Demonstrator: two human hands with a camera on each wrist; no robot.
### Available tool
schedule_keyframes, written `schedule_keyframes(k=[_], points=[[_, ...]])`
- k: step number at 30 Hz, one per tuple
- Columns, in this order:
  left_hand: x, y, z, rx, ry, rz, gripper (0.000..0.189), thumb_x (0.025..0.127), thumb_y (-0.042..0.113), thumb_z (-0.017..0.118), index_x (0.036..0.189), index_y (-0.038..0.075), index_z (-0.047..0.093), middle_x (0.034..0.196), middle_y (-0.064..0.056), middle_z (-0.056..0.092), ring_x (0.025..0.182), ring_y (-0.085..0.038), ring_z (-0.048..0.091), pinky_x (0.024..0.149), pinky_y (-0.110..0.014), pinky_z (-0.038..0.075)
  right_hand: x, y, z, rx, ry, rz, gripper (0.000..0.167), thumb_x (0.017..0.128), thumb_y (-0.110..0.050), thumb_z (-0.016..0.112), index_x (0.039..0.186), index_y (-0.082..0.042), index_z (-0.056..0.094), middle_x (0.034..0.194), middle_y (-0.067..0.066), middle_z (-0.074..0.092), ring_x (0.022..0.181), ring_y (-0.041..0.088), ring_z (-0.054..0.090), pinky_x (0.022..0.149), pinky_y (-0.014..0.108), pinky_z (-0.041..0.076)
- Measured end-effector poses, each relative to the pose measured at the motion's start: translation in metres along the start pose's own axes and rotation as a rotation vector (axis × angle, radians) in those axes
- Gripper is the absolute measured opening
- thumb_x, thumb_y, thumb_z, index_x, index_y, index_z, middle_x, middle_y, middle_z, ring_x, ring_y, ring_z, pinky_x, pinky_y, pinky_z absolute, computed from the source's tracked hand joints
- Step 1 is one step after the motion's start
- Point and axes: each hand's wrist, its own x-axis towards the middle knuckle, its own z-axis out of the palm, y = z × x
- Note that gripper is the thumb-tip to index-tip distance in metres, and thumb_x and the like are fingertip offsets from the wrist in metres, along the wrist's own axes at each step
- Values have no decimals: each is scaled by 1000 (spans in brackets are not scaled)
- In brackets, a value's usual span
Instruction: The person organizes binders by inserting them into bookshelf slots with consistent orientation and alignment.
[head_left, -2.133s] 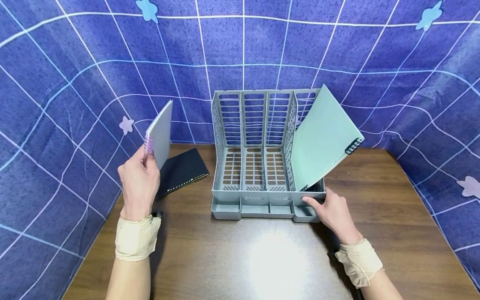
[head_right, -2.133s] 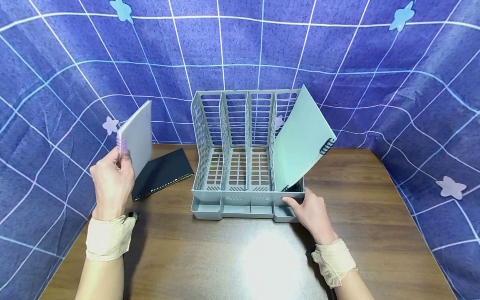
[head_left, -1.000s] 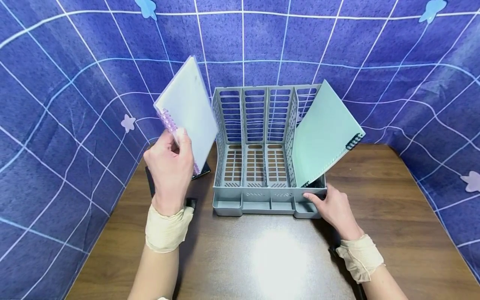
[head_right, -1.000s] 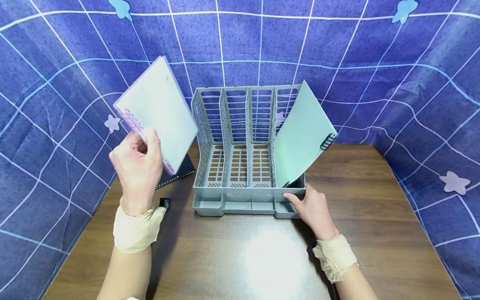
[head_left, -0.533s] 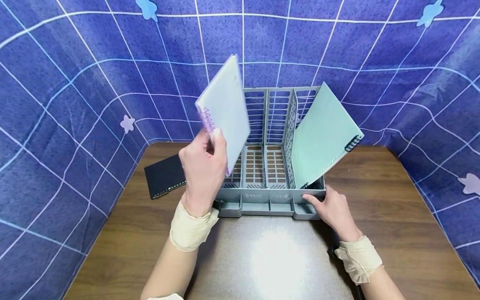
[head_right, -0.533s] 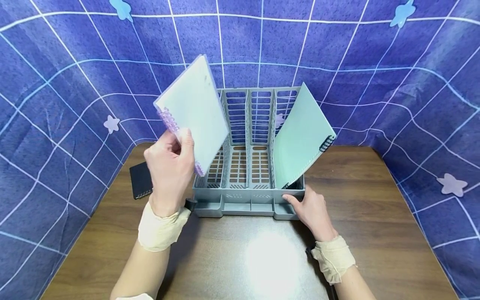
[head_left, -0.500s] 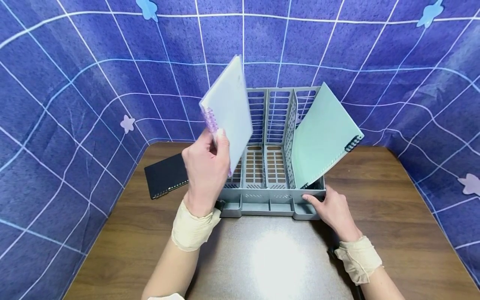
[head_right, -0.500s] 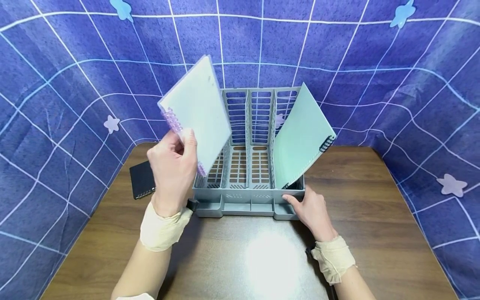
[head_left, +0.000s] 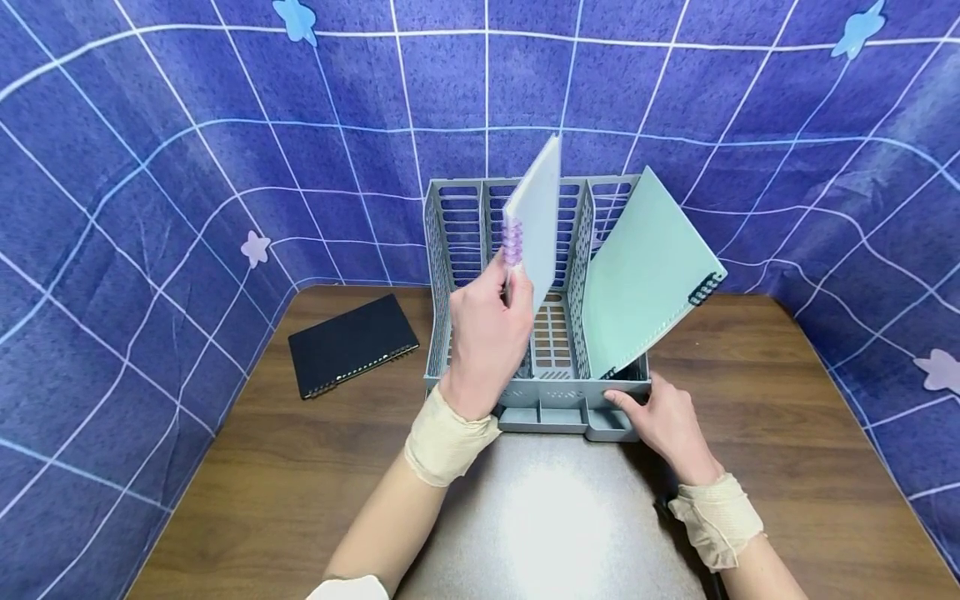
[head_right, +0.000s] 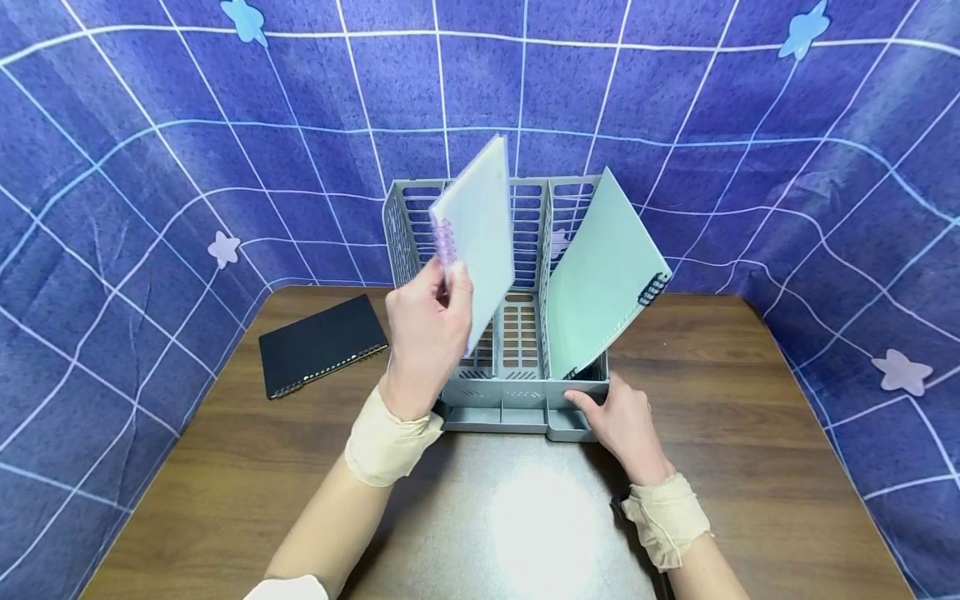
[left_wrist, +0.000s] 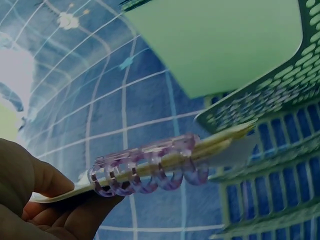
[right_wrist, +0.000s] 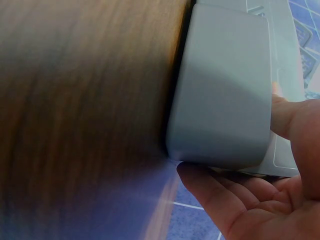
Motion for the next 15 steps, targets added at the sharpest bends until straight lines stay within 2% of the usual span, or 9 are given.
schedule_keyframes(k=[2, 4, 6, 9, 15], points=[[-2, -3, 11, -1, -22, -12, 21, 101, 10, 54, 105, 6, 74, 69, -5, 67, 52, -11, 49, 48, -30, 44, 0, 0, -1, 0, -4, 3, 45, 88, -43, 81, 99, -2, 64, 81, 22, 71, 75, 46, 70, 65, 59, 52], [-5, -6, 21, 0, -40, -21, 27, 101, 9, 54, 120, 5, 73, 79, -9, 74, 52, -10, 49, 48, -30, 45, 1, 0, -1, 1, -7, 3, 45, 88, -43, 81, 99, -2, 64, 81, 22, 71, 76, 46, 71, 66, 59, 52], [-8, -9, 31, 6, -48, -34, 32, 101, 10, 55, 128, 5, 71, 89, -12, 78, 50, -9, 47, 47, -28, 45, 1, -1, -2, 4, -11, 3, 46, 88, -43, 80, 100, -2, 65, 82, 23, 71, 77, 47, 71, 67, 59, 52], [-9, -13, 44, -2, -68, -56, 36, 103, 11, 54, 136, 6, 67, 86, -14, 77, 41, -9, 35, 38, -27, 34, 1, -1, -3, 4, -3, 8, 46, 88, -42, 81, 101, -1, 65, 83, 24, 72, 78, 48, 71, 67, 59, 52], [-13, -22, 66, 4, -112, -109, 41, 104, 12, 53, 144, 10, 60, 90, -16, 78, 36, -5, 35, 34, -23, 32, 1, 0, -2, 2, 1, -2, 44, 88, -42, 81, 101, -3, 66, 83, 23, 72, 77, 46, 71, 67, 58, 52]])
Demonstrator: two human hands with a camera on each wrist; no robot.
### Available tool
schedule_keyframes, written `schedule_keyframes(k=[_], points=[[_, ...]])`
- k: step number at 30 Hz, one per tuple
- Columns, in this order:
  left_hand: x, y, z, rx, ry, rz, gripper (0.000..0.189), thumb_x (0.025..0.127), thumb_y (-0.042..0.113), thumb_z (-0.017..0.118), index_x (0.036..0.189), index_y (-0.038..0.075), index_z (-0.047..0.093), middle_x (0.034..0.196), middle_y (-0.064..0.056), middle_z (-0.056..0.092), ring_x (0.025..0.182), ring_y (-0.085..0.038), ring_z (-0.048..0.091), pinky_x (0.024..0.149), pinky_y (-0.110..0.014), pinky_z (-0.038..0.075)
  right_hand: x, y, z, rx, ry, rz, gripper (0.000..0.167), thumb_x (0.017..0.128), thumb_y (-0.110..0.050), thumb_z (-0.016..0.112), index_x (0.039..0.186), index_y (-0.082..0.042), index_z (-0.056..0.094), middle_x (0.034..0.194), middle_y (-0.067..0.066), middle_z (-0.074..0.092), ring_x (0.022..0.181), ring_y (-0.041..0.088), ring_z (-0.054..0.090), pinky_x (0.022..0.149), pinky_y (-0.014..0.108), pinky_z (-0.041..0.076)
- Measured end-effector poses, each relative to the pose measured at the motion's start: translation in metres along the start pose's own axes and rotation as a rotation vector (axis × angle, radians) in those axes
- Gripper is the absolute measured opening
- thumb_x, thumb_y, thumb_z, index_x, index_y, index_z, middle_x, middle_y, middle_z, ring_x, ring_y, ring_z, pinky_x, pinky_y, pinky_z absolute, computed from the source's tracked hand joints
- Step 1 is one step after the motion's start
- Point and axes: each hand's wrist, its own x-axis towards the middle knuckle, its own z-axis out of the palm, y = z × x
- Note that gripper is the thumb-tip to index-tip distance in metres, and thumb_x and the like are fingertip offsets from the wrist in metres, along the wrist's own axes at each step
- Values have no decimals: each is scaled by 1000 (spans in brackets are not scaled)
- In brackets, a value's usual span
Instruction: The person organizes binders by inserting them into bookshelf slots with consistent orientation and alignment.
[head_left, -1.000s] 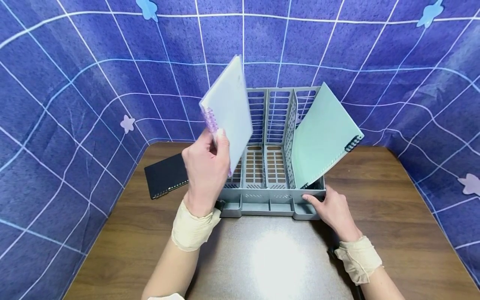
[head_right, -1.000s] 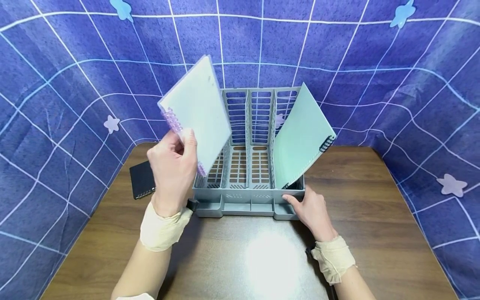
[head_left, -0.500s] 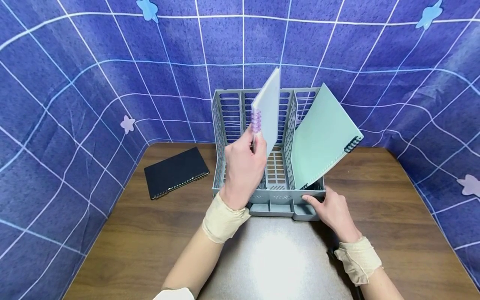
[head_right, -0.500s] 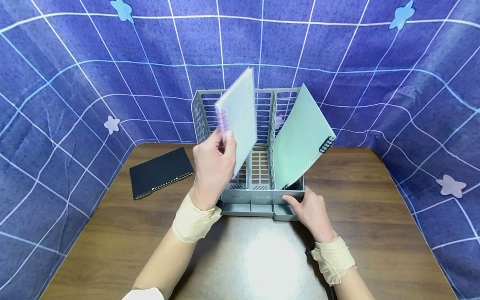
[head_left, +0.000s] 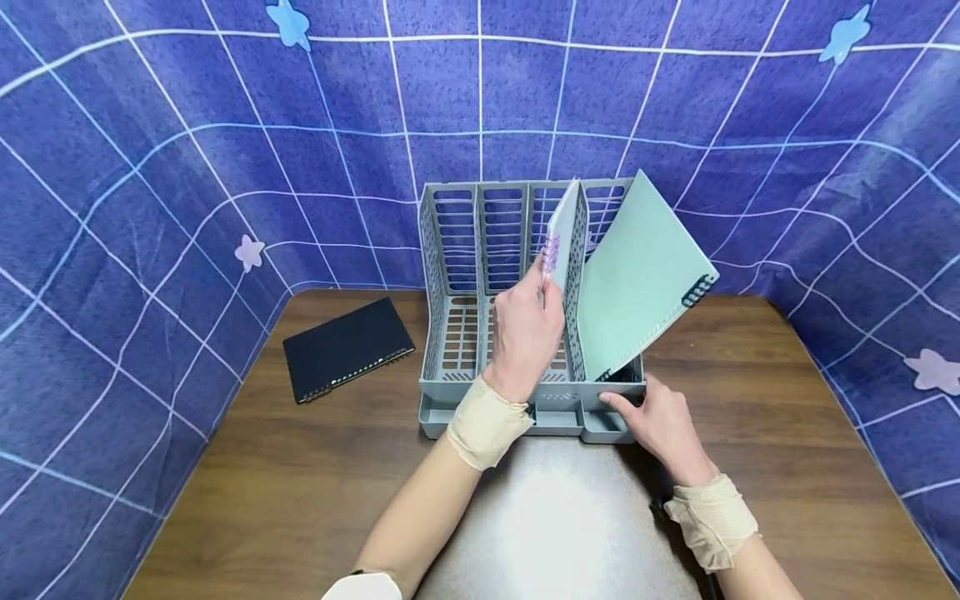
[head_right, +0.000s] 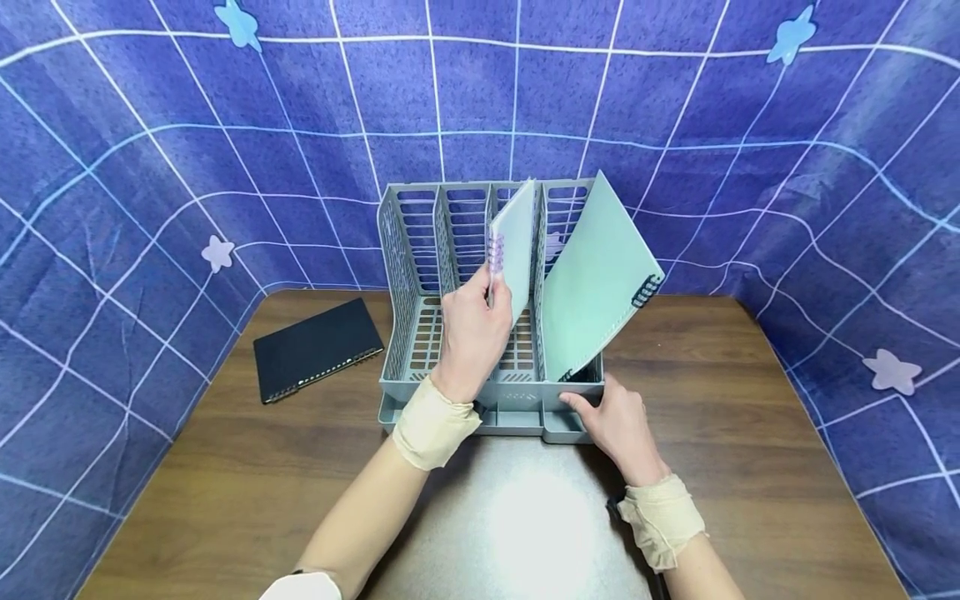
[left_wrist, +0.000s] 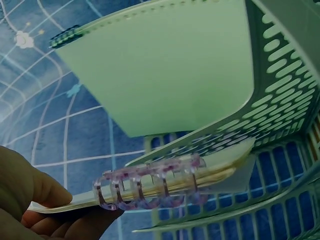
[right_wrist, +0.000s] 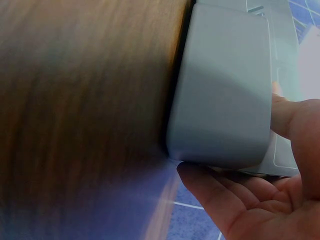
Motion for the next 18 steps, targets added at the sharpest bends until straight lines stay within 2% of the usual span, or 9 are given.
schedule_keyframes(k=[4, 9, 12, 14, 18], points=[[-2, -6, 11, 11, -24, -12, 42, 104, 11, 52, 146, 6, 58, 70, -11, 71, 35, -6, 35, 34, -23, 32, -1, 1, 2, 1, 6, -6, 43, 88, -42, 82, 100, -3, 66, 83, 22, 73, 77, 45, 71, 67, 59, 52], [-5, -12, 24, 24, -44, -24, 43, 104, 8, 51, 147, 5, 56, 60, -4, 60, 37, -5, 34, 35, -21, 32, -3, 2, 4, 3, 5, -1, 43, 87, -42, 82, 100, -4, 66, 84, 21, 73, 79, 46, 72, 68, 59, 53], [-6, -15, 32, 33, -51, -29, 43, 103, 7, 51, 146, 3, 56, 60, -5, 58, 39, -6, 35, 36, -20, 33, -3, 1, 5, 4, 9, 0, 43, 87, -41, 82, 100, -4, 66, 83, 21, 73, 79, 45, 72, 67, 58, 53], [-6, -16, 36, 50, -51, -24, 43, 103, 7, 51, 145, 1, 57, 64, -8, 62, 41, -7, 40, 38, -21, 35, -3, 1, 5, 3, 13, -1, 43, 86, -41, 83, 100, -4, 66, 82, 20, 73, 77, 44, 72, 66, 58, 53], [-5, -19, 44, 109, -49, -13, 41, 104, 9, 52, 143, 2, 59, 81, -14, 74, 47, -13, 54, 43, -25, 42, -1, 1, 4, -5, 22, -13, 42, 86, -40, 84, 98, -4, 66, 80, 19, 72, 74, 43, 71, 65, 57, 52]])
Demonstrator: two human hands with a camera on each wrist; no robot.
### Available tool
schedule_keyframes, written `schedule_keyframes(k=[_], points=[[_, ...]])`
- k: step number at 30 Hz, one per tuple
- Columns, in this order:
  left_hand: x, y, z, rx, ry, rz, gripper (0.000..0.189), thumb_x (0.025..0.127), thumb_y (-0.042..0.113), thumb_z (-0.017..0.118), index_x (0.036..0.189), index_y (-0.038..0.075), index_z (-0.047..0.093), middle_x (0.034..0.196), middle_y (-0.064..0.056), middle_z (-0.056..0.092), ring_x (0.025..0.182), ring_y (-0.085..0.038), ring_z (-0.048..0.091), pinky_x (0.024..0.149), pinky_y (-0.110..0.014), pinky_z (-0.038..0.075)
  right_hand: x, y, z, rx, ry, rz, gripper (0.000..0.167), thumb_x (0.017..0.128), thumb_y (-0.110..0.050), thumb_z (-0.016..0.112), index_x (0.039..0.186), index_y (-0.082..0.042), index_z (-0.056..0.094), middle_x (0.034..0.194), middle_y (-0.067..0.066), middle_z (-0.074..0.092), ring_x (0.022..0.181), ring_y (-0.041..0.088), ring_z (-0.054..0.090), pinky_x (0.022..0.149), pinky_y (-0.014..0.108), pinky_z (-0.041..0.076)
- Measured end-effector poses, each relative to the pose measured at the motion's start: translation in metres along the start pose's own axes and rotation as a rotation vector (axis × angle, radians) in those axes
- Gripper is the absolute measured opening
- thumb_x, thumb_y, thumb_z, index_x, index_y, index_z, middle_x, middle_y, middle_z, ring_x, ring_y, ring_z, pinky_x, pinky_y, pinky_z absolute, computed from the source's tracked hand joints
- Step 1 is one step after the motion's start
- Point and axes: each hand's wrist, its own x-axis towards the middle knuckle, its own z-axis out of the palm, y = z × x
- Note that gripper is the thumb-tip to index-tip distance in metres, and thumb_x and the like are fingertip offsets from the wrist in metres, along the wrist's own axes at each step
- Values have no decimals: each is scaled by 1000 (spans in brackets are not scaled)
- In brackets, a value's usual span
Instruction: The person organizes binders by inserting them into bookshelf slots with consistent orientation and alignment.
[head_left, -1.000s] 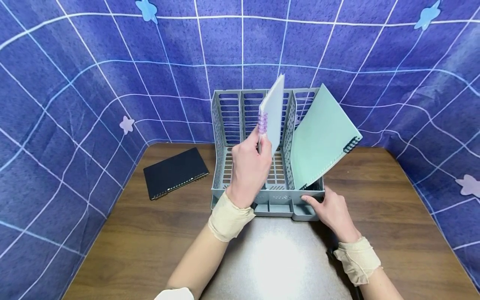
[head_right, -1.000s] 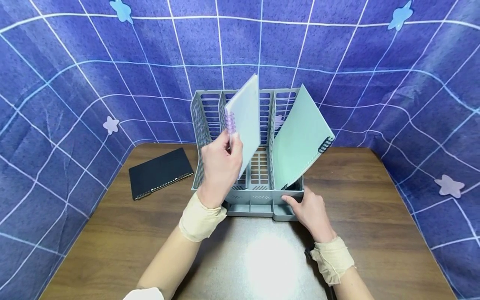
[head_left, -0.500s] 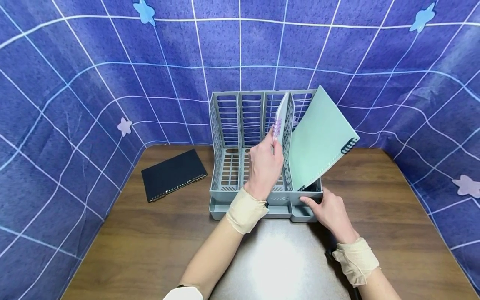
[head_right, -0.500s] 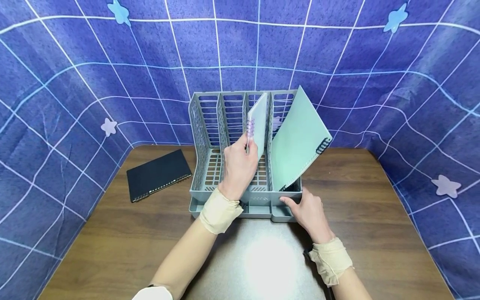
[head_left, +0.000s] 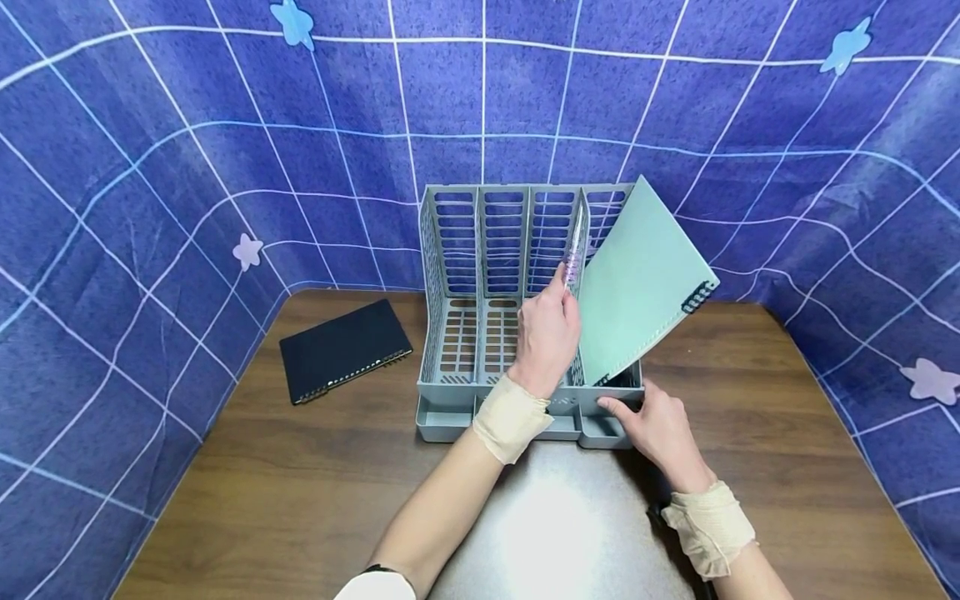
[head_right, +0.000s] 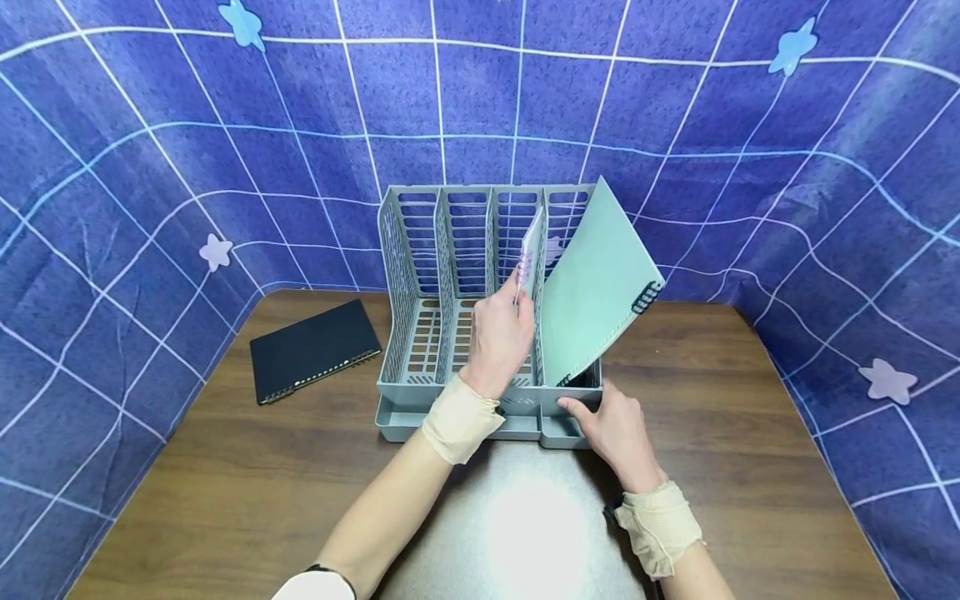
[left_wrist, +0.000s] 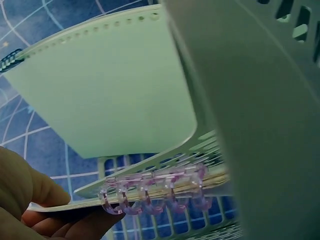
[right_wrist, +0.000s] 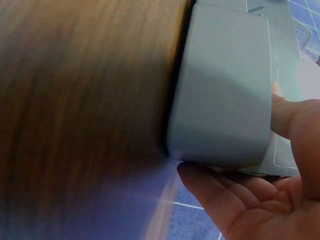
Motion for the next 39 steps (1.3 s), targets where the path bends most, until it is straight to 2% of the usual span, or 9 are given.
schedule_keyframes(k=[2, 5, 8, 14, 18, 26, 33, 39], points=[[-1, -2, 4, 22, -10, -3, 40, 104, 10, 51, 143, 4, 60, 86, -14, 76, 51, -14, 58, 45, -26, 44, 0, 0, 0, 1, 1, -6, 41, 86, -39, 84, 98, -4, 66, 80, 18, 72, 73, 42, 71, 65, 57, 52], [-3, -5, 10, 26, -37, -15, 40, 105, 10, 50, 143, 6, 60, 84, -14, 76, 52, -15, 60, 46, -27, 46, 1, -1, -1, 4, 1, -12, 41, 86, -38, 84, 97, -4, 66, 79, 18, 72, 72, 42, 71, 64, 57, 52], [-5, -7, 15, 42, -56, -20, 40, 105, 10, 50, 144, 4, 58, 87, -15, 76, 54, -17, 63, 47, -29, 49, 0, -1, 0, 7, 2, -14, 41, 86, -38, 84, 97, -3, 66, 78, 17, 72, 70, 40, 71, 63, 56, 52], [-7, -11, 23, 89, -77, -22, 42, 105, 9, 52, 146, 3, 57, 104, -19, 77, 63, -22, 72, 53, -32, 55, 1, -1, 0, 13, -2, -13, 41, 86, -39, 84, 98, -4, 66, 77, 16, 71, 68, 37, 70, 63, 56, 52], [-8, -15, 28, 112, -101, -16, 42, 106, 10, 50, 147, 4, 56, 113, -19, 76, 75, -27, 76, 59, -35, 58, 2, -2, 0, 15, -1, -18, 42, 87, -39, 83, 98, -3, 65, 77, 16, 71, 67, 36, 69, 62, 56, 52], [-11, -20, 35, 118, -145, -15, 43, 108, 13, 50, 150, 5, 53, 129, -15, 71, 91, -30, 77, 69, -37, 60, 0, -2, -1, 16, 6, -25, 41, 87, -38, 84, 98, -2, 65, 79, 19, 72, 70, 42, 71, 63, 57, 52], [-13, -19, 36, 137, -186, -18, 46, 107, 17, 53, 152, 6, 50, 131, -14, 70, 90, -31, 76, 68, -39, 59, 1, -2, -2, 17, 4, -21, 41, 87, -38, 83, 100, -3, 66, 82, 20, 73, 74, 44, 71, 64, 58, 52], [-16, -19, 37, 139, -205, -18, 51, 105, 23, 60, 153, 8, 49, 136, -12, 68, 96, -32, 75, 76, -41, 59, 2, -2, -3, 22, 1, -18, 42, 87, -38, 83, 101, -3, 66, 84, 22, 73, 78, 48, 72, 66, 60, 53]])
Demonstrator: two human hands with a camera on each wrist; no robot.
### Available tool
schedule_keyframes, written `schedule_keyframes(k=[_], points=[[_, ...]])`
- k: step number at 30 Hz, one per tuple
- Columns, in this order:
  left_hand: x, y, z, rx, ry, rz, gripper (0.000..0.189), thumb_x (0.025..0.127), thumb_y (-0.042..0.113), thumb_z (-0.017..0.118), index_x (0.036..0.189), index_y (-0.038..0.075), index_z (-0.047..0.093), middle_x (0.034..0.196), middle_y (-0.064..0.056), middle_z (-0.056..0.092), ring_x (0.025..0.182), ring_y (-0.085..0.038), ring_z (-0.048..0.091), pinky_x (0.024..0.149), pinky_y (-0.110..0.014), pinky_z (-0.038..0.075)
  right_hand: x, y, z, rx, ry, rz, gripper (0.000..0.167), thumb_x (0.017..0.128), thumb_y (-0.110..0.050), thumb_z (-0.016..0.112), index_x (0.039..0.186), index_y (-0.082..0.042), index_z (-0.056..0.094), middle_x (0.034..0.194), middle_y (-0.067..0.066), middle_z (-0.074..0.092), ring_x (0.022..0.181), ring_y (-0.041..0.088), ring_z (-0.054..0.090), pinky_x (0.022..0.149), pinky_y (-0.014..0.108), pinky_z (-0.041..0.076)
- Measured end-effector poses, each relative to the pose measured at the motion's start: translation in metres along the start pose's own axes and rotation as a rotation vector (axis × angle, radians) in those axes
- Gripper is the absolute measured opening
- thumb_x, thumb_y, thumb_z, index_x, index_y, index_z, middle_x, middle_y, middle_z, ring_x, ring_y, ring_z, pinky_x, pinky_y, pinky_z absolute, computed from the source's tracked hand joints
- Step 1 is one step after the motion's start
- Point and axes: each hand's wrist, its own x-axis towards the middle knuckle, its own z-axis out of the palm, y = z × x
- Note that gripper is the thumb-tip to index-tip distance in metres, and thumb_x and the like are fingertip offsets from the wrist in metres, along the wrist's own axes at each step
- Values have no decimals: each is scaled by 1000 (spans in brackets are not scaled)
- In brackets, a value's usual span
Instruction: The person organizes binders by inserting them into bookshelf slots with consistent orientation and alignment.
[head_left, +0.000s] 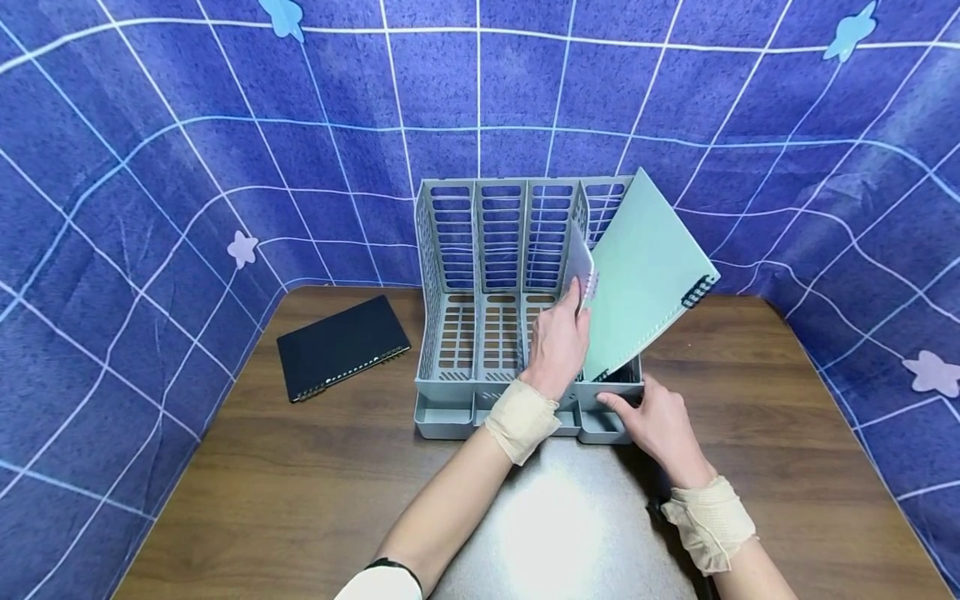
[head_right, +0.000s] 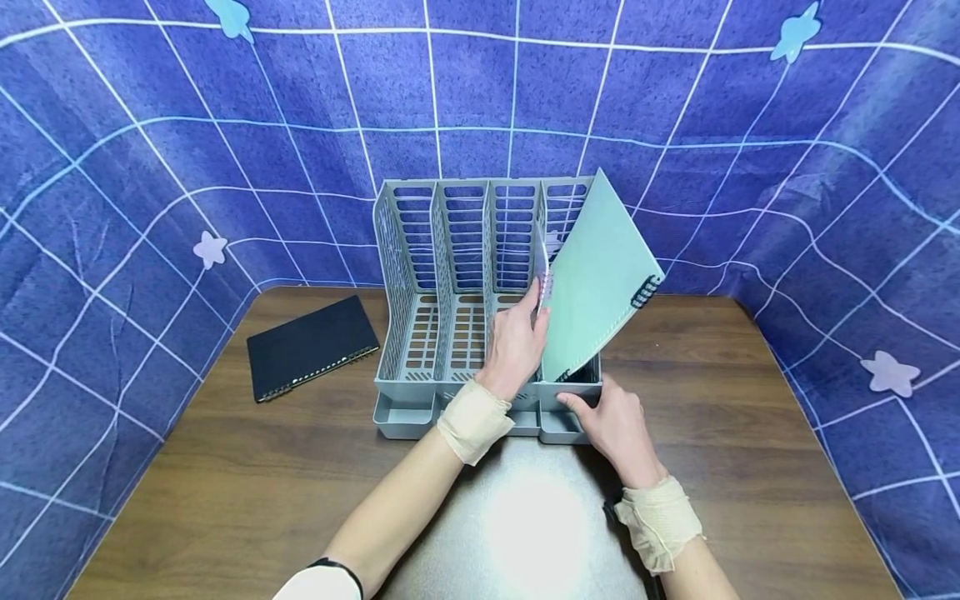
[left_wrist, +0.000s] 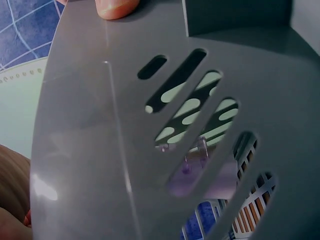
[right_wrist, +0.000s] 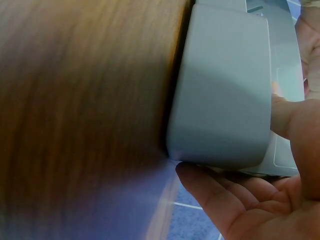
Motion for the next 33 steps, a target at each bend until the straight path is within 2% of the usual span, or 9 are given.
schedule_keyframes(k=[4, 8, 18, 23, 33], points=[[-1, 0, 3, -12, -13, 1, 57, 102, 23, 66, 154, 8, 48, 139, -12, 66, 108, -31, 73, 85, -39, 59, 0, 0, 0, -1, 1, 4, 42, 87, -38, 83, 101, -2, 66, 82, 21, 73, 75, 46, 71, 65, 59, 53], [-1, -1, 4, -20, -19, -3, 61, 99, 21, 70, 154, 8, 47, 141, -12, 65, 113, -30, 71, 89, -38, 58, 0, 0, 0, -2, 5, 3, 42, 86, -37, 84, 100, -2, 66, 80, 20, 72, 72, 43, 71, 64, 58, 52], [-5, -3, 5, 3, -8, 22, 62, 96, 13, 72, 153, 8, 49, 137, -12, 67, 109, -29, 72, 88, -37, 58, 0, 0, 0, -10, 3, 5, 42, 86, -37, 84, 100, -2, 65, 81, 20, 72, 74, 45, 71, 65, 58, 52], [-8, -4, 4, -10, -26, 9, 65, 94, 11, 74, 154, 10, 49, 136, -13, 68, 108, -31, 73, 87, -39, 58, 0, 0, 1, -13, 8, 5, 42, 86, -37, 84, 99, -2, 65, 79, 19, 72, 72, 44, 70, 64, 58, 52], [-13, -5, 3, -32, -62, -7, 65, 90, 8, 78, 148, 9, 49, 123, -18, 72, 105, -34, 73, 86, -41, 59, 0, 0, 0, -16, 1, 10, 42, 87, -37, 84, 99, -1, 64, 76, 17, 71, 67, 38, 69, 62, 57, 52]])
